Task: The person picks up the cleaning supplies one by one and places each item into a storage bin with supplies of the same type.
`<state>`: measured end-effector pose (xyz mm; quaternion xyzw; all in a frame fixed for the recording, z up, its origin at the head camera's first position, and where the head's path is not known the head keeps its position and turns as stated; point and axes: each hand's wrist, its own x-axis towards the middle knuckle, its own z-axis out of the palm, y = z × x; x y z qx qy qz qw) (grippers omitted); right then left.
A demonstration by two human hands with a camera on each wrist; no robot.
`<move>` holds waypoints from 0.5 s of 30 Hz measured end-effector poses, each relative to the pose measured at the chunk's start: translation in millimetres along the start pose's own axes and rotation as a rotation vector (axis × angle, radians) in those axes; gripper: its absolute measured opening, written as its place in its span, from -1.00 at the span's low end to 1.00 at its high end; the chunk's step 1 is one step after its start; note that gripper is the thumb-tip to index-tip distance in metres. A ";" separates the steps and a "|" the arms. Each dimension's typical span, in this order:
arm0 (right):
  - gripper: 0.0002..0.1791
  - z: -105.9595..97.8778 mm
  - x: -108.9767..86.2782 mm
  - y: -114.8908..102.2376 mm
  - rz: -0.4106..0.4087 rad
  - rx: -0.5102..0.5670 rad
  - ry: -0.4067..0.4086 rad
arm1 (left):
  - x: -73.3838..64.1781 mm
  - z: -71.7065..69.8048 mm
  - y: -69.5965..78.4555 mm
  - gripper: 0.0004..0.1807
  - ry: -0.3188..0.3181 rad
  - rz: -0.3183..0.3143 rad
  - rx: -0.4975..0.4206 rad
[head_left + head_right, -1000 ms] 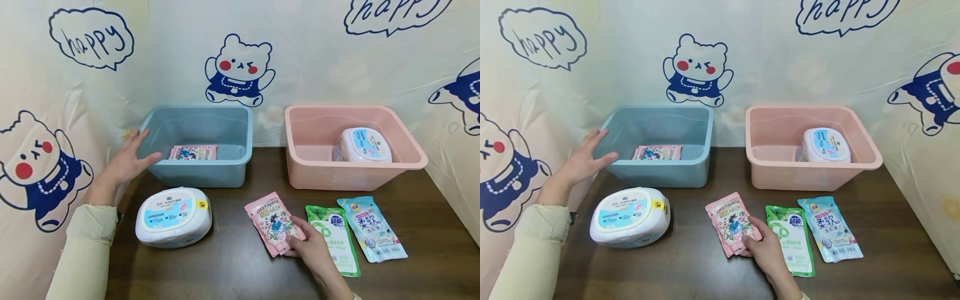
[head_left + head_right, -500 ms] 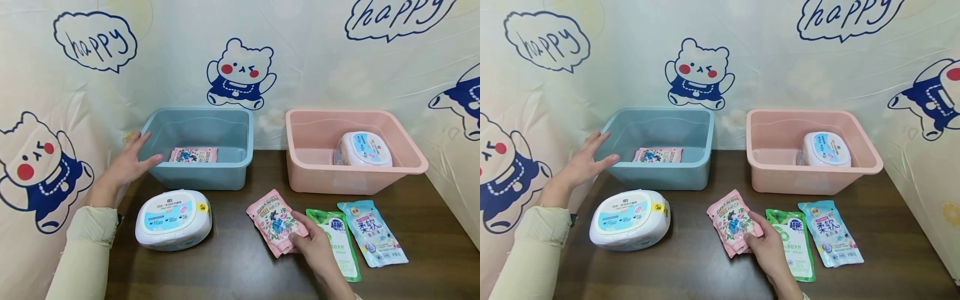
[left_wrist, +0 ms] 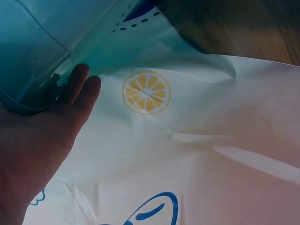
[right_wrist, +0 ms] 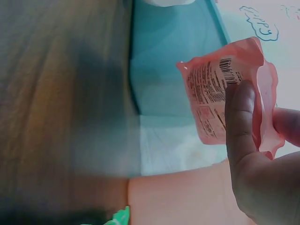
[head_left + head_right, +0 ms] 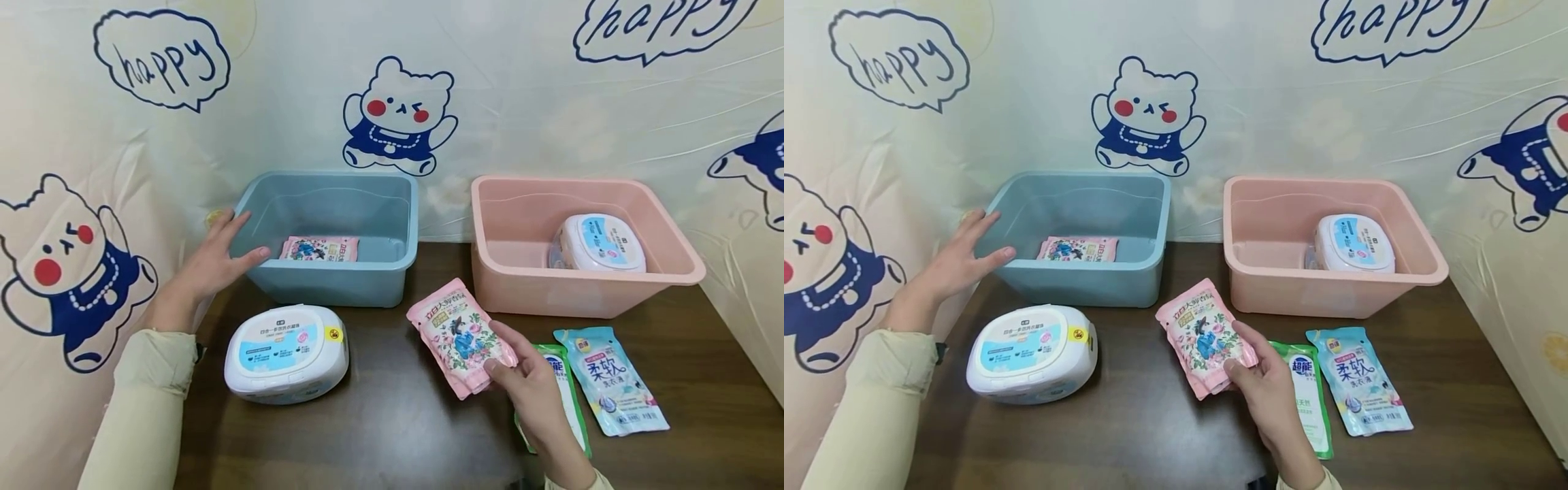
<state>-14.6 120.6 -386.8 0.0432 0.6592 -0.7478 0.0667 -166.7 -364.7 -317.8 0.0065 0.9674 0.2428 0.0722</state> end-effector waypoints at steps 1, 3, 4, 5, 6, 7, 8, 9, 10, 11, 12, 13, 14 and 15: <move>-0.39 -0.1 0.2 -1.6 -0.014 0.009 -0.001 | -0.1 -0.4 0.2 0.11 -0.003 -0.003 0.003; -0.40 0.2 0.4 -4.7 -0.049 0.025 -0.002 | -0.5 -1.2 0.7 0.14 -0.007 -0.008 0.013; -0.40 0.2 0.3 -6.3 -0.064 0.036 -0.005 | -0.9 -1.6 0.9 0.16 -0.010 -0.010 0.017; -0.41 0.2 0.3 -8.0 -0.081 0.048 -0.009 | -1.4 -2.0 1.2 0.17 -0.013 -0.013 0.021; -0.41 0.1 0.4 -9.7 -0.102 0.060 -0.014 | -2.0 -2.5 1.3 0.18 -0.018 -0.015 0.024; -0.41 -0.2 0.6 -11.5 -0.122 0.074 -0.018 | -2.4 -2.9 1.5 0.20 -0.021 -0.017 0.031; -0.41 -0.5 0.8 -13.4 -0.141 0.090 -0.025 | -2.8 -3.1 1.7 0.20 -0.022 -0.019 0.039; -0.41 -1.0 0.9 -15.5 -0.160 0.106 -0.034 | -3.2 -3.3 1.9 0.20 -0.025 -0.022 0.047; -0.41 -1.6 1.1 -17.7 -0.179 0.121 -0.041 | -3.4 -3.5 2.2 0.20 -0.029 -0.025 0.052; -0.41 -2.0 1.5 -20.0 -0.197 0.134 -0.050 | -3.6 -3.7 2.7 0.20 -0.031 -0.027 0.059; -0.41 -2.5 2.1 -22.4 -0.214 0.146 -0.057 | -3.6 -3.7 2.8 0.20 -0.033 -0.029 0.067; -0.41 -2.8 2.8 -24.8 -0.229 0.155 -0.063 | -3.5 -3.6 3.0 0.19 -0.032 -0.031 0.073; -0.41 -2.9 3.6 -27.2 -0.243 0.163 -0.070 | -3.5 -3.6 3.0 0.19 -0.032 -0.032 0.077; -0.40 -2.9 4.6 -29.4 -0.259 0.172 -0.076 | -3.5 -3.7 3.3 0.19 -0.031 -0.032 0.079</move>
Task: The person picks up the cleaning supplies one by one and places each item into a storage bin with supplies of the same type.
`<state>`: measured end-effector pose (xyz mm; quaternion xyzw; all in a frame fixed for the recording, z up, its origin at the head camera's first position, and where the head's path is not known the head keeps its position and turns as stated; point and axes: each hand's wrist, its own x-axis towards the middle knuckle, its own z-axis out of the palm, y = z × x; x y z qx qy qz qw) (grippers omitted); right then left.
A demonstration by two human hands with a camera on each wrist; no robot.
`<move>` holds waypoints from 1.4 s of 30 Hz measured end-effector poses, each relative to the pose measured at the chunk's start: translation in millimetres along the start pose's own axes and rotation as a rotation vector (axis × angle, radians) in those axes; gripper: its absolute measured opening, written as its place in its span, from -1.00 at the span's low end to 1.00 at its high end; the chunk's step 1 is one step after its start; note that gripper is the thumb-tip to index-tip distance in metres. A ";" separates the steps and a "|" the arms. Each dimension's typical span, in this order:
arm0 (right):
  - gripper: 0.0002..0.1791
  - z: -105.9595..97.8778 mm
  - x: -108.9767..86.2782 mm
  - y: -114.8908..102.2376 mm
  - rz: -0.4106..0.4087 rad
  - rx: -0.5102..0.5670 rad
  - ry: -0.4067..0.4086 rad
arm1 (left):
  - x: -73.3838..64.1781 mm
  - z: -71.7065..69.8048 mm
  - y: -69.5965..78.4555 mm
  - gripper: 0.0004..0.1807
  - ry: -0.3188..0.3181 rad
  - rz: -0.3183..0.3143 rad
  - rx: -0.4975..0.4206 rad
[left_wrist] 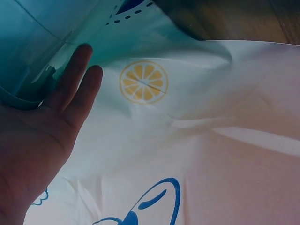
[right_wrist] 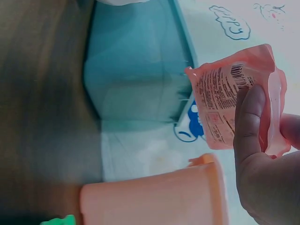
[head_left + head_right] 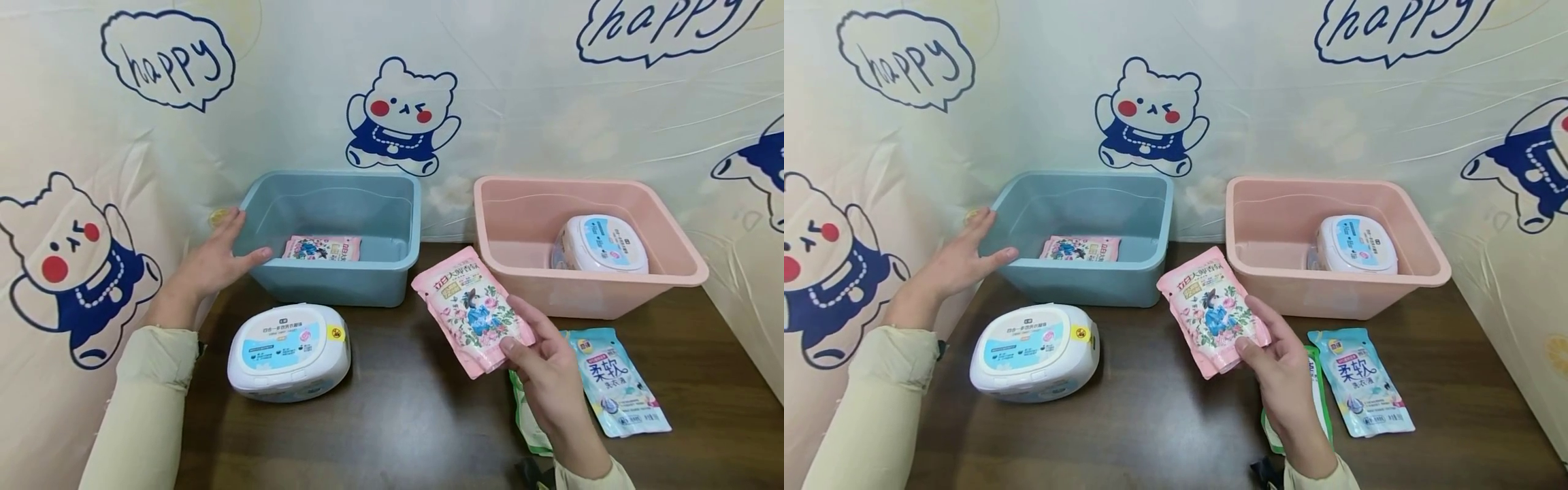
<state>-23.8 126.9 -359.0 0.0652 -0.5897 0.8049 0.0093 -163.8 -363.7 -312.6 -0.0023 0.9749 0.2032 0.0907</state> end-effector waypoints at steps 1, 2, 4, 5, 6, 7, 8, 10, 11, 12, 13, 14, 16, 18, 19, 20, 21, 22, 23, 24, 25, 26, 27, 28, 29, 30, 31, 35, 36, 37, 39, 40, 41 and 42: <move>-0.40 0.6 1.7 -1.7 -0.015 0.009 -0.005 | -0.1 0.0 -0.1 0.19 0.003 0.000 -0.001; -0.40 1.4 3.3 -3.3 -0.029 0.020 -0.009 | -0.2 0.1 -0.2 0.18 0.006 0.001 -0.001; -0.39 3.2 6.6 -5.7 -0.051 0.033 -0.015 | 0.0 0.3 0.0 0.17 0.014 0.004 -0.005; -0.39 4.1 8.1 -6.6 -0.058 0.038 -0.017 | 0.0 0.4 0.1 0.17 0.016 0.005 -0.007; -0.39 5.1 9.6 -7.3 -0.060 0.041 -0.017 | -0.2 0.7 0.4 0.17 0.017 0.005 -0.010; -0.39 6.2 11.1 -7.8 -0.060 0.042 -0.020 | -0.1 0.9 0.4 0.17 0.016 0.005 -0.013; -0.39 7.4 12.5 -8.1 -0.056 0.041 -0.020 | -0.1 1.2 0.5 0.17 0.016 0.005 -0.012; -0.39 9.9 15.3 -8.3 -0.042 0.039 -0.019 | -0.2 1.5 0.5 0.18 0.014 0.003 -0.012; -0.39 11.2 16.5 -8.2 -0.034 0.035 -0.016 | -0.3 1.7 0.0 0.19 0.011 0.001 -0.012; -0.40 12.6 17.8 -8.1 -0.026 0.034 -0.013 | -0.4 1.7 -0.4 0.19 0.009 -0.001 -0.011; -0.40 14.0 18.9 -7.8 -0.018 0.034 -0.009 | 0.0 1.8 -0.9 0.19 0.007 -0.002 -0.010; -0.40 15.4 19.9 -7.6 -0.010 0.036 -0.005 | 0.4 2.0 -0.9 0.20 0.008 -0.001 -0.009; -0.40 18.2 21.9 -7.3 0.004 0.041 0.003 | 1.0 1.9 -1.3 0.20 0.008 0.001 -0.012; -0.41 21.1 24.2 -6.8 0.017 0.052 0.009 | 1.4 1.9 -1.2 0.22 0.010 0.006 -0.013; -0.41 22.5 25.4 -6.5 0.022 0.058 0.010 | 1.7 1.8 -1.0 0.22 0.010 0.006 -0.016; -0.41 24.0 26.8 -6.1 0.027 0.065 0.010 | 1.7 1.7 -0.9 0.23 0.010 0.004 -0.021; -0.41 25.4 28.3 -5.7 0.032 0.068 0.011 | 1.5 1.2 -0.9 0.24 0.007 0.003 -0.022; -0.41 26.7 29.8 -5.2 0.037 0.071 0.014 | 1.3 0.9 -0.8 0.24 0.003 0.000 -0.023; -0.41 27.8 31.2 -4.7 0.044 0.072 0.015 | 1.0 0.6 -0.7 0.25 -0.002 -0.004 -0.024; -0.41 29.0 32.6 -4.1 0.052 0.072 0.014 | 0.9 0.1 -0.5 0.26 -0.006 -0.009 -0.022; -0.40 30.0 33.8 -3.7 0.060 0.071 0.011 | 0.8 -0.4 -0.6 0.25 -0.009 -0.012 -0.016; -0.40 30.9 35.1 -3.3 0.070 0.067 0.009 | 0.4 -1.2 -0.8 0.25 -0.013 -0.016 -0.005; -0.39 31.5 36.3 -2.9 0.082 0.062 0.003 | 0.0 -1.9 -0.8 0.25 -0.015 -0.021 0.008; -0.37 32.0 37.6 -2.7 0.093 0.057 -0.006 | -0.3 -2.3 -1.1 0.25 -0.015 -0.025 0.020; -0.36 32.5 38.7 -2.7 0.104 0.052 -0.017 | -0.4 -2.6 -1.0 0.25 -0.013 -0.027 0.032; -0.34 32.8 39.9 -2.7 0.115 0.045 -0.030 | -0.3 -3.1 -1.3 0.24 -0.012 -0.028 0.039; -0.32 33.0 41.2 -2.8 0.125 0.036 -0.043 | -0.5 -3.3 -1.2 0.24 -0.012 -0.028 0.040; -0.28 33.8 47.4 -2.7 0.170 0.024 -0.114 | -0.3 -2.0 -1.3 0.24 -0.004 -0.017 0.014; -0.27 34.1 49.0 -2.2 0.182 0.028 -0.133 | -0.4 -1.6 -1.5 0.24 -0.002 -0.016 0.004; -0.27 34.7 50.6 -1.7 0.195 0.035 -0.151 | -0.5 -1.2 -1.5 0.24 -0.001 -0.016 -0.004; -0.26 36.0 53.3 -0.3 0.221 0.055 -0.184 | -0.5 -0.5 -1.7 0.24 0.006 -0.016 -0.010; -0.25 36.7 54.7 0.5 0.230 0.066 -0.198 | -0.4 -0.4 -2.3 0.24 0.008 -0.012 -0.013; -0.24 37.5 55.8 1.3 0.238 0.077 -0.209 | -0.3 -0.3 -2.3 0.24 0.011 -0.010 -0.016; -0.22 38.2 56.9 2.0 0.244 0.083 -0.218 | -0.2 -0.3 -2.6 0.23 0.011 -0.007 -0.017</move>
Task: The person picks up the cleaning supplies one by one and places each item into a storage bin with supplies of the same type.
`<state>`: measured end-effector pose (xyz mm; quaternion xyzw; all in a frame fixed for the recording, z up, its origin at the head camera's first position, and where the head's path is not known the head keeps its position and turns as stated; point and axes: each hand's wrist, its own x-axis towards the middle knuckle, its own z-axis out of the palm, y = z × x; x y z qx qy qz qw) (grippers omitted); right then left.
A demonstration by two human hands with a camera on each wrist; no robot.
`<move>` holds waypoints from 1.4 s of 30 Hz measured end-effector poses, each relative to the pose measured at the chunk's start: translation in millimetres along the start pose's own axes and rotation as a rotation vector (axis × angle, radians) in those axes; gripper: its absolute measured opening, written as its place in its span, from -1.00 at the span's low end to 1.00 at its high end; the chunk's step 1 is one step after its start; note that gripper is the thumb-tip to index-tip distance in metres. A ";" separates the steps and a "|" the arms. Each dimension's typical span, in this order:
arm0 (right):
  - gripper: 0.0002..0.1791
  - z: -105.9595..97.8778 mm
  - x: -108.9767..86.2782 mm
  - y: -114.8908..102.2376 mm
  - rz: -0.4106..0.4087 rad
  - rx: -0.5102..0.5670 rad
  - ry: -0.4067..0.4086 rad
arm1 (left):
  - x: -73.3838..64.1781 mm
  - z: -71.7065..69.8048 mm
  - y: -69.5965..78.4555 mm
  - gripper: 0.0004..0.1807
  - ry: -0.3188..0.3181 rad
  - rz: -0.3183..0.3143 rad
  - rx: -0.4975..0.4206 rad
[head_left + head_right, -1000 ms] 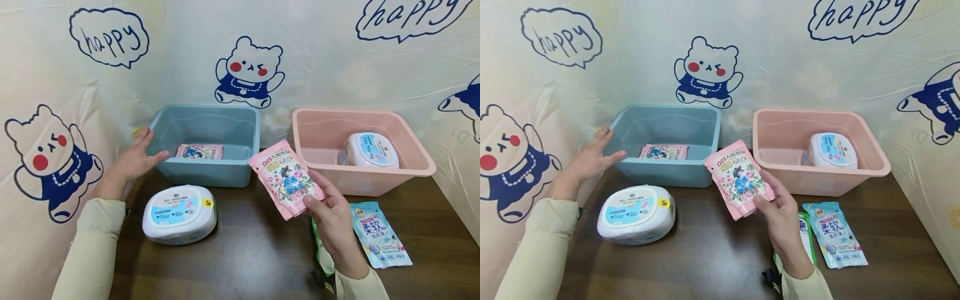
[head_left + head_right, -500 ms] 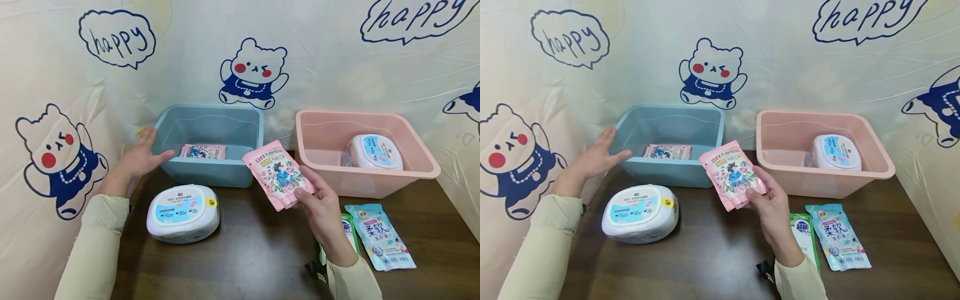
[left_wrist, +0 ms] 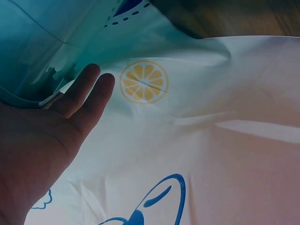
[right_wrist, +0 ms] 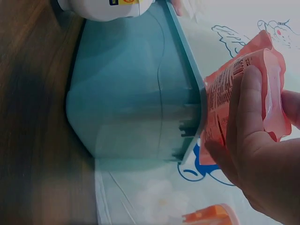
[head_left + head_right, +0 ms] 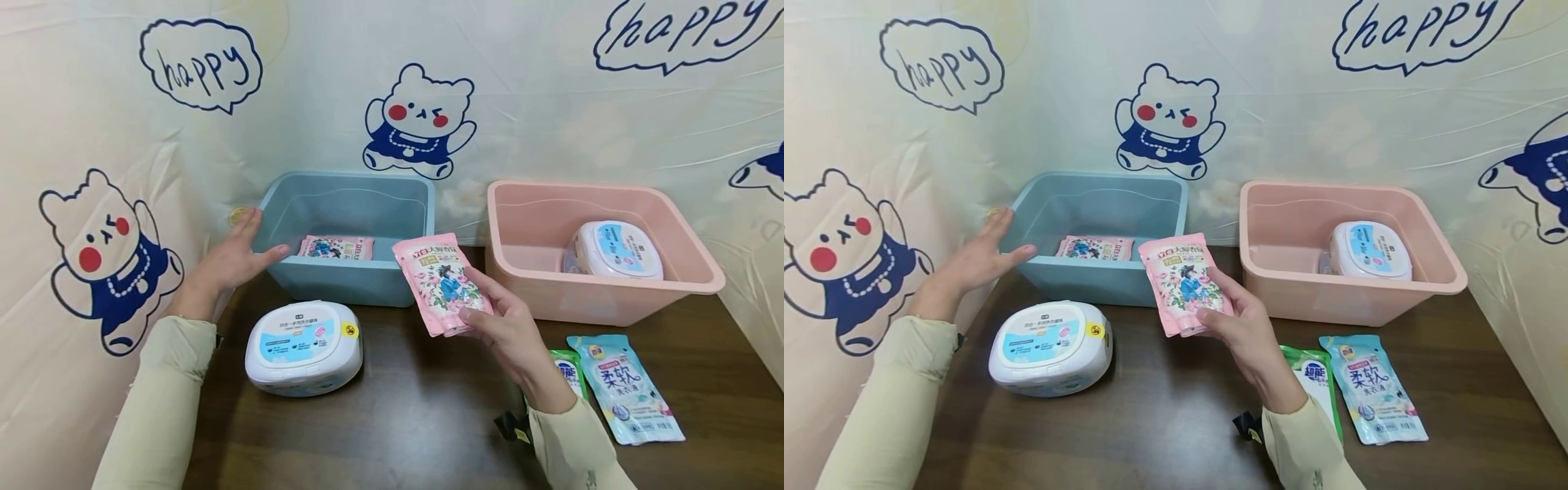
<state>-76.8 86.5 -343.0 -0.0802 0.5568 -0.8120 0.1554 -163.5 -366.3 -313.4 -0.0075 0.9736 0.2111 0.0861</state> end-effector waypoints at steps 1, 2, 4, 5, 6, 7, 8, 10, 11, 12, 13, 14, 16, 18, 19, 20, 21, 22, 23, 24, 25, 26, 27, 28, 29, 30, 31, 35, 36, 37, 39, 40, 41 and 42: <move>-0.21 0.2 1.6 0.5 0.008 0.007 -0.008 | 0.2 -0.1 -0.4 0.23 -0.001 0.003 -0.001; -0.20 0.5 3.4 0.9 0.015 0.016 -0.016 | 0.2 -0.2 -0.6 0.23 -0.004 0.003 0.001; -0.18 0.7 7.2 1.5 0.026 0.030 -0.030 | -0.1 -0.6 -0.6 0.22 -0.007 0.002 0.002; -0.17 0.8 9.0 1.4 0.031 0.037 -0.033 | -0.2 -0.7 -0.4 0.22 -0.008 -0.001 0.001; -0.17 0.8 11.0 1.2 0.033 0.044 -0.038 | -0.3 -0.6 -0.6 0.22 -0.007 -0.001 0.001; -0.17 0.9 13.0 0.8 0.033 0.054 -0.042 | -0.5 -0.6 -0.4 0.22 -0.005 0.000 0.000; -0.17 1.0 15.2 0.4 0.029 0.062 -0.046 | -0.6 -0.4 -0.1 0.22 -0.001 0.002 0.000; -0.17 1.2 19.0 -0.9 0.018 0.076 -0.051 | -0.3 0.2 -0.2 0.21 0.008 0.009 -0.002; -0.17 1.1 20.9 -1.5 0.012 0.078 -0.051 | -0.3 0.4 -0.5 0.22 0.010 0.012 -0.001; -0.18 1.2 23.0 -2.1 0.005 0.081 -0.053 | -0.3 0.5 -0.6 0.22 0.011 0.012 -0.001; -0.18 1.4 24.9 -3.0 0.000 0.083 -0.051 | -0.2 0.6 -0.6 0.22 0.012 0.013 -0.001; -0.18 1.5 26.9 -3.7 -0.005 0.081 -0.049 | -0.1 0.6 -0.6 0.22 0.012 0.012 -0.003; -0.18 2.1 30.7 -5.4 -0.014 0.077 -0.046 | 0.1 0.8 -1.0 0.23 0.011 0.006 -0.006; -0.18 3.5 34.8 -7.1 -0.020 0.074 -0.046 | 0.0 1.0 -0.8 0.22 0.012 0.002 -0.013; -0.18 4.3 36.6 -7.9 -0.023 0.073 -0.044 | 0.1 1.1 -0.6 0.22 0.014 0.002 -0.015; -0.18 5.2 38.5 -8.6 -0.023 0.073 -0.044 | 0.0 1.3 -0.4 0.22 0.016 0.002 -0.016; -0.18 6.2 40.4 -9.3 -0.024 0.074 -0.044 | 0.0 1.4 -0.5 0.21 0.019 0.002 -0.018; -0.18 7.3 42.4 -10.0 -0.024 0.074 -0.045 | -0.2 1.6 -0.4 0.21 0.022 0.002 -0.017; -0.18 8.8 44.3 -10.8 -0.023 0.076 -0.046 | -0.3 1.6 -0.3 0.20 0.023 0.002 -0.019; -0.17 10.1 46.3 -11.5 -0.022 0.078 -0.046 | -0.2 1.6 -0.5 0.20 0.023 0.001 -0.018; -0.17 11.7 48.6 -12.4 -0.024 0.079 -0.047 | -0.3 1.6 -0.3 0.20 0.024 0.002 -0.017; -0.17 13.3 51.2 -13.3 -0.027 0.078 -0.047 | -0.2 1.6 -0.2 0.21 0.024 0.000 -0.018; -0.17 14.8 53.9 -14.1 -0.033 0.075 -0.048 | -0.1 1.5 -0.2 0.21 0.022 -0.001 -0.020; -0.17 16.5 56.7 -15.1 -0.038 0.072 -0.050 | 0.0 1.6 -0.1 0.22 0.021 -0.001 -0.019; -0.17 18.1 59.8 -16.0 -0.046 0.070 -0.053 | 0.1 1.5 -0.3 0.22 0.021 -0.001 -0.021; -0.18 19.4 63.0 -16.8 -0.053 0.065 -0.055 | 0.2 1.4 -0.3 0.22 0.021 0.000 -0.021; -0.18 21.0 66.1 -17.6 -0.058 0.062 -0.055 | 0.2 1.5 -0.5 0.22 0.021 0.001 -0.023; -0.19 25.8 76.9 -19.2 -0.062 0.048 -0.051 | -0.2 1.8 -0.4 0.20 0.024 0.007 -0.025; -0.19 27.1 79.0 -19.4 -0.058 0.045 -0.046 | -0.3 1.9 -0.2 0.20 0.024 0.007 -0.027; -0.19 28.3 80.9 -19.4 -0.056 0.045 -0.044 | -0.5 2.1 -0.2 0.21 0.024 0.007 -0.027; -0.19 31.0 84.3 -19.5 -0.057 0.050 -0.045 | -0.8 2.3 0.0 0.21 0.026 0.005 -0.028; -0.20 32.6 86.1 -19.4 -0.059 0.053 -0.046 | -1.0 2.3 0.1 0.21 0.024 0.001 -0.029; -0.19 34.2 87.8 -19.2 -0.061 0.060 -0.047 | -1.2 2.3 0.1 0.21 0.025 0.000 -0.030; -0.19 35.7 89.5 -19.0 -0.065 0.066 -0.049 | -1.3 2.1 0.0 0.20 0.024 -0.002 -0.030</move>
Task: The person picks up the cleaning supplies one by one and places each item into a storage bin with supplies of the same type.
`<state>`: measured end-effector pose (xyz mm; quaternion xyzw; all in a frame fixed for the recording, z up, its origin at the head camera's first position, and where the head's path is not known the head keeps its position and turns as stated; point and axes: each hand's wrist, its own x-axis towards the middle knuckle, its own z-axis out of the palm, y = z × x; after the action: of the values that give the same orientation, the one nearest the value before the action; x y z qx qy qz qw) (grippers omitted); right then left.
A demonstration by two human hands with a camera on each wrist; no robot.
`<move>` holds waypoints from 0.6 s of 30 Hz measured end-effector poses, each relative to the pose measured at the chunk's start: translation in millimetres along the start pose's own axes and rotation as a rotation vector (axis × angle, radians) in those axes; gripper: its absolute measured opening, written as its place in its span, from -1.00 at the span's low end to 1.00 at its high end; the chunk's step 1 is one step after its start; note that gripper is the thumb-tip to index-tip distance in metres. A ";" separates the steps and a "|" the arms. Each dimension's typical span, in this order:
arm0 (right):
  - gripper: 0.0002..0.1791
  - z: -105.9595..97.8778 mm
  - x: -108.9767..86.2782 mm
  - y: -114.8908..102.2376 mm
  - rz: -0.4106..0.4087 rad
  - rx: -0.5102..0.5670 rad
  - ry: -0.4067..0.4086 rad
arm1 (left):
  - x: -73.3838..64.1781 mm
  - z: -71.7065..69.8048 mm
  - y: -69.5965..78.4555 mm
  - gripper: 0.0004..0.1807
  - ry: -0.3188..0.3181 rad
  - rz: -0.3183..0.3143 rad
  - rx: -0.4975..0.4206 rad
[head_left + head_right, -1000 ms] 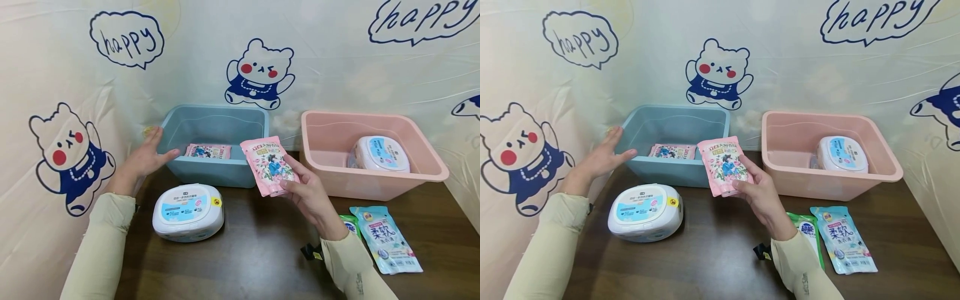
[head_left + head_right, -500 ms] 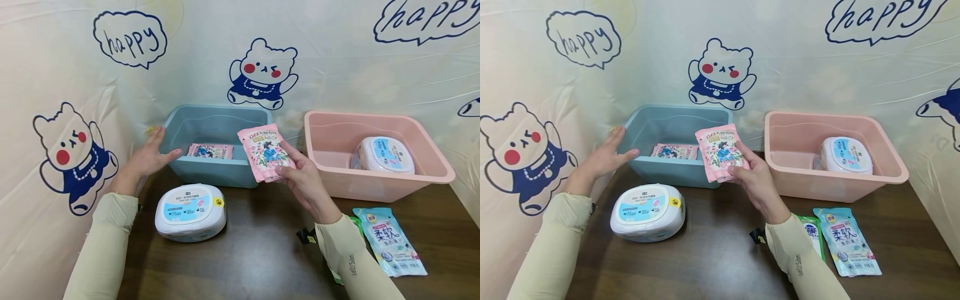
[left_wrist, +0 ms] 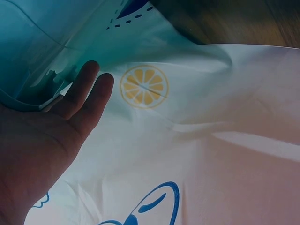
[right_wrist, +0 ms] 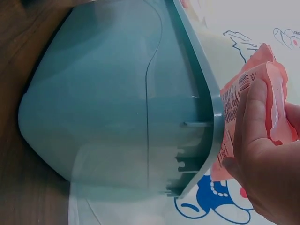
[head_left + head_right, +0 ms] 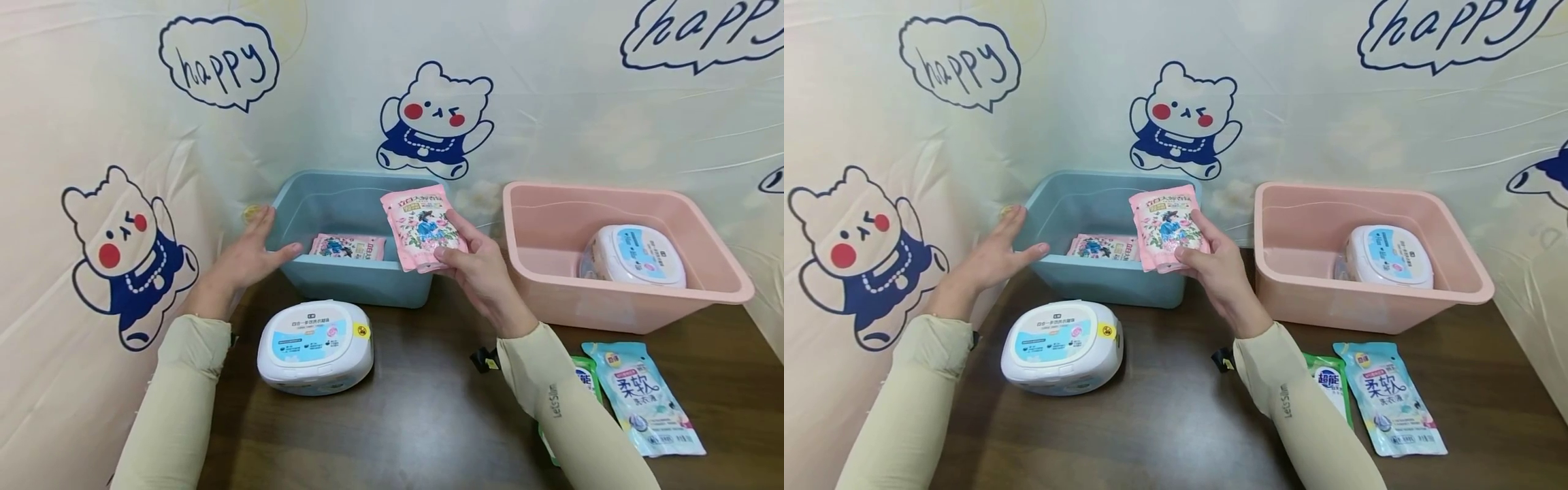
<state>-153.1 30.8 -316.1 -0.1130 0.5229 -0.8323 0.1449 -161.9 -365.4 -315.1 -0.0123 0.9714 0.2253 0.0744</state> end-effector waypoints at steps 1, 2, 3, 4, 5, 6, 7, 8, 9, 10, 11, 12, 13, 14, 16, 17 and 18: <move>-0.19 1.0 1.7 0.3 -0.005 0.004 -0.006 | 0.0 0.1 0.3 0.21 -0.001 -0.002 -0.001; -0.19 2.3 3.5 0.8 -0.008 0.008 -0.008 | 0.0 0.1 0.6 0.21 -0.003 -0.005 -0.001; -0.18 3.4 5.4 1.2 -0.011 0.012 -0.009 | 0.0 0.2 0.9 0.21 -0.004 -0.008 -0.003; -0.18 4.5 7.3 1.7 -0.010 0.009 -0.007 | 0.1 0.2 1.2 0.21 -0.004 -0.008 -0.002; -0.18 5.4 9.0 1.9 -0.008 0.006 -0.006 | 0.1 0.3 1.4 0.21 -0.005 -0.008 -0.003; -0.17 6.5 11.0 2.2 -0.005 0.001 0.000 | 0.2 0.4 1.5 0.21 -0.005 -0.010 -0.003; -0.17 7.8 13.0 2.3 0.002 -0.002 0.004 | 0.3 0.5 1.7 0.21 -0.004 -0.011 -0.005; -0.17 9.1 15.3 2.4 0.011 -0.005 0.013 | 0.4 0.7 1.8 0.21 -0.004 -0.011 -0.005; -0.17 10.4 17.6 2.3 0.022 -0.011 0.025 | 0.5 0.8 1.8 0.21 -0.004 -0.011 -0.007; -0.17 11.8 20.1 2.1 0.034 -0.017 0.036 | 0.5 0.9 1.9 0.21 -0.003 -0.010 -0.006; -0.17 13.2 23.0 2.0 0.045 -0.018 0.047 | 0.5 0.9 1.9 0.20 -0.004 -0.011 -0.005; -0.17 14.8 25.7 1.7 0.060 -0.016 0.061 | 0.4 0.9 2.0 0.21 -0.004 -0.011 -0.005; -0.17 16.2 28.3 1.3 0.074 -0.014 0.072 | 0.3 0.8 2.1 0.21 -0.005 -0.011 -0.003; -0.17 17.5 30.9 1.1 0.088 -0.012 0.087 | 0.1 0.7 2.3 0.21 -0.006 -0.012 -0.004; -0.17 20.2 35.4 0.5 0.112 -0.008 0.110 | -0.4 0.5 2.3 0.21 -0.008 -0.015 -0.004; -0.17 21.3 37.4 0.4 0.121 -0.007 0.116 | -0.6 0.3 2.0 0.20 -0.010 -0.017 -0.005; -0.17 22.5 39.1 0.3 0.128 -0.006 0.121 | -0.9 0.3 1.8 0.20 -0.011 -0.021 -0.008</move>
<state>-181.9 -2.2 -305.4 -0.0293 0.5393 -0.8251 0.1658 -161.1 -363.6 -314.5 -0.0217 0.9698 0.2287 0.0820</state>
